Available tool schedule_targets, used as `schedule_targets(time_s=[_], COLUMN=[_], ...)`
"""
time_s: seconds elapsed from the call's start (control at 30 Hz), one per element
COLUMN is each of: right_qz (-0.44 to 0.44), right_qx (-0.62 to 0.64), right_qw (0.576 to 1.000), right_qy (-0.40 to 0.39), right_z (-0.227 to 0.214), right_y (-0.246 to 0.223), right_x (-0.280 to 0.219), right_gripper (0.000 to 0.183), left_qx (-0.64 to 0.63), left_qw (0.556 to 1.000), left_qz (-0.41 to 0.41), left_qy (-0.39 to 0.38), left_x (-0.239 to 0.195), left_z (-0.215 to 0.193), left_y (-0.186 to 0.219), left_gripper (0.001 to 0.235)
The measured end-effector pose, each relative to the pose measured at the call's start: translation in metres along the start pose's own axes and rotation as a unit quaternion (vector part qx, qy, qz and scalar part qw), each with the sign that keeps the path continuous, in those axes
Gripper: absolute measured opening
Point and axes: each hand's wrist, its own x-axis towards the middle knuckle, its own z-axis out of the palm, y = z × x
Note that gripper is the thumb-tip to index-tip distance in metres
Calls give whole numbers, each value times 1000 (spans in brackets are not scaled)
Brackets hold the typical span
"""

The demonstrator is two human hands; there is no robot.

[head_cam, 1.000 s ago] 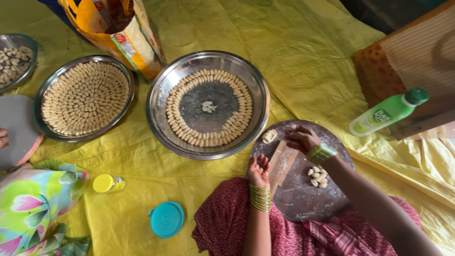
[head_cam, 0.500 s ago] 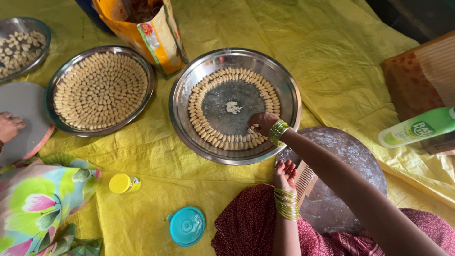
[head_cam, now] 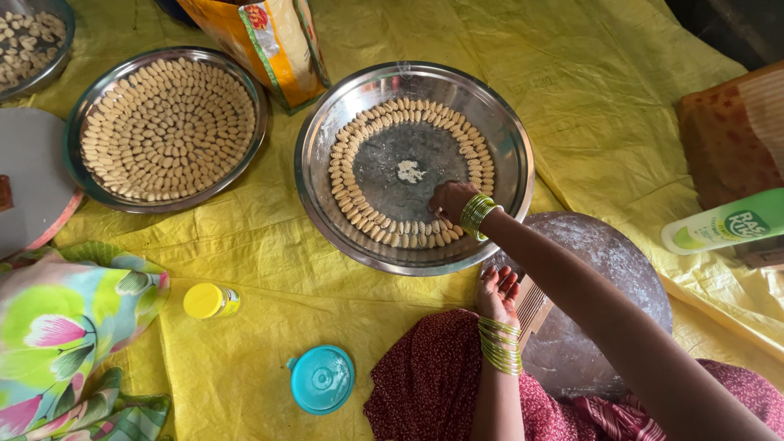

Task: The person sits on a yellow tarp and uses a wooden ridged tool to press small dough balls, creating ridged patterns. The shaped pieces are then placed into a circular arrangement on a large metal tray.

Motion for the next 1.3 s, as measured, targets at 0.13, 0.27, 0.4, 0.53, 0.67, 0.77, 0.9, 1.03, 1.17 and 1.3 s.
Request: schedule_targets(time_s=[0.13, 0.27, 0.4, 0.53, 0.67, 0.77, 0.9, 1.03, 1.17, 1.3], right_qz=[-23, 118, 243, 222, 144, 58, -9, 8, -13, 2], right_qx=[15, 124, 448, 658, 413, 222, 80, 36, 27, 20], right_qw=[999, 985, 860, 720, 894, 965, 993, 998, 999, 999], right_qy=[38, -11, -2, 2, 95, 131, 82, 48, 33, 43], right_z=[2, 13, 26, 35, 32, 20, 8, 6, 11, 16], right_y=[2, 9, 30, 35, 19, 2, -15, -19, -13, -10], right_x=[1, 14, 35, 39, 28, 20, 8, 8, 11, 9], right_gripper=[22, 26, 18, 21, 24, 18, 28, 34, 22, 13], left_qx=[-2, 4, 11, 12, 8, 8, 5, -2, 8, 14], left_qw=[1000, 1000, 1000, 1000, 1000, 1000, 1000, 1000, 1000, 1000], left_qz=[3, 0, -4, -5, 6, 6, -3, -5, -4, -3], left_qy=[-3, 3, 6, 6, -4, -5, -4, -11, -5, -5], left_x=[-2, -1, 1, 4, 4, 7, 12, 13, 12, 11], left_z=[1, 0, 0, -1, -3, -5, -6, -7, -7, -5], left_y=[0, 0, -1, -2, -7, -8, -10, -11, -10, -10], left_gripper=[27, 26, 27, 28, 28, 28, 27, 27, 27, 27])
